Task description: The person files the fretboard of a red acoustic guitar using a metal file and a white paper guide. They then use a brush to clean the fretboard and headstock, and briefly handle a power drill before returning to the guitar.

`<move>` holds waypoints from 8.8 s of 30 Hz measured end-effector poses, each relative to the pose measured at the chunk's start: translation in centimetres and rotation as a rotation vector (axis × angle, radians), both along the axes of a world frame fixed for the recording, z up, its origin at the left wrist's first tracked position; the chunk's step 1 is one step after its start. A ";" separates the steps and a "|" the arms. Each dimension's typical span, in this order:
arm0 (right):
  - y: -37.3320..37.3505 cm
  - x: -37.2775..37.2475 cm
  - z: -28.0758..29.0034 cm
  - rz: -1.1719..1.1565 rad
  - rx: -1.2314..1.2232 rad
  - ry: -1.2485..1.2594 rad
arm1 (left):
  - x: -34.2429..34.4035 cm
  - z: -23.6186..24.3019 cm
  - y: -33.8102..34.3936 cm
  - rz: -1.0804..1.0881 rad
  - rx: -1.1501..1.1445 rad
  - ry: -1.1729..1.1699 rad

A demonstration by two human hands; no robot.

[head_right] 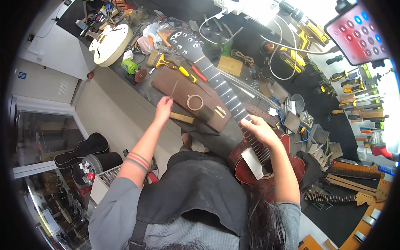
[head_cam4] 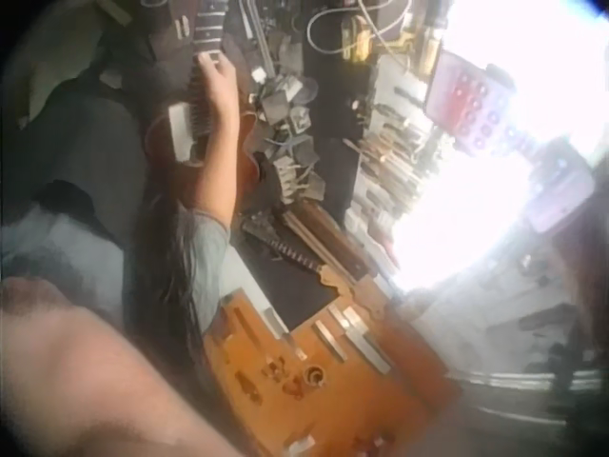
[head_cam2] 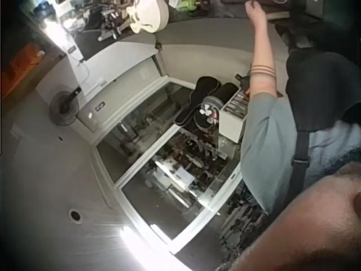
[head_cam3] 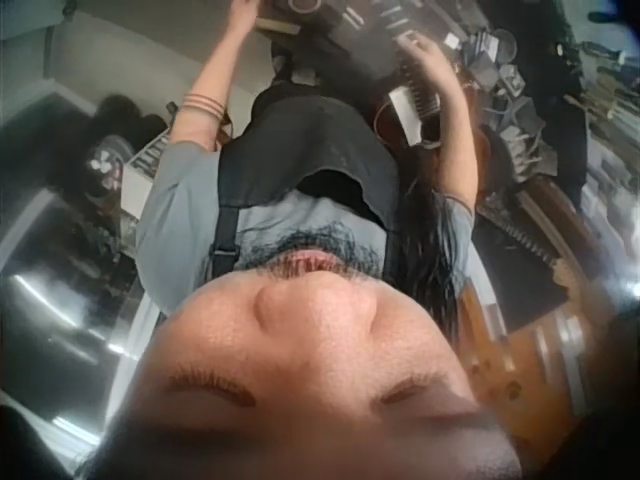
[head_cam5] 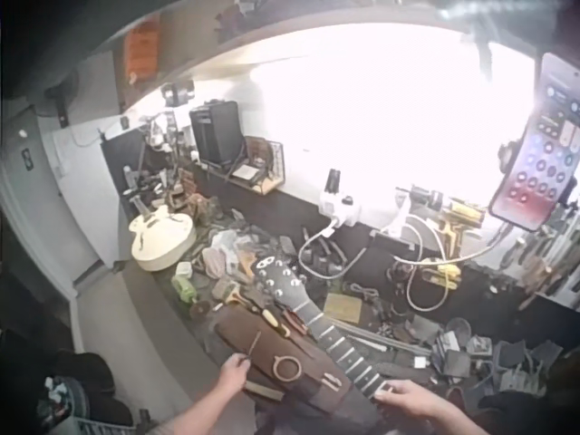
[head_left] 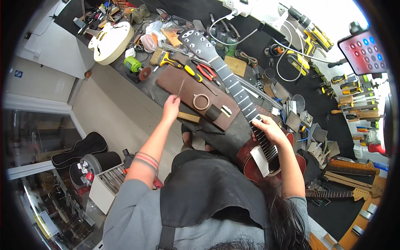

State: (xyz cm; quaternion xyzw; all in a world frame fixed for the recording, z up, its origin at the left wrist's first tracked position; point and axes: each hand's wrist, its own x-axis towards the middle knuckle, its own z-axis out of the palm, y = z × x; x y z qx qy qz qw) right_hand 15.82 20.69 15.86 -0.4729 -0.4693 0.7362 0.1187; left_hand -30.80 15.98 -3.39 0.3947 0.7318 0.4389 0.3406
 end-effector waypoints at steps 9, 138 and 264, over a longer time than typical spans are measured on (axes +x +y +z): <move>1.4 -1.9 -3.0 0.026 -0.042 -0.113 | 8.5 3.8 -1.6 -0.211 0.126 -0.094; -17.0 -14.0 -3.4 -0.197 0.489 -0.924 | -13.8 -2.8 14.5 -0.254 -0.057 0.824; 18.2 20.0 11.6 -0.845 1.254 -1.029 | 15.6 14.2 -4.9 -0.918 -0.244 0.041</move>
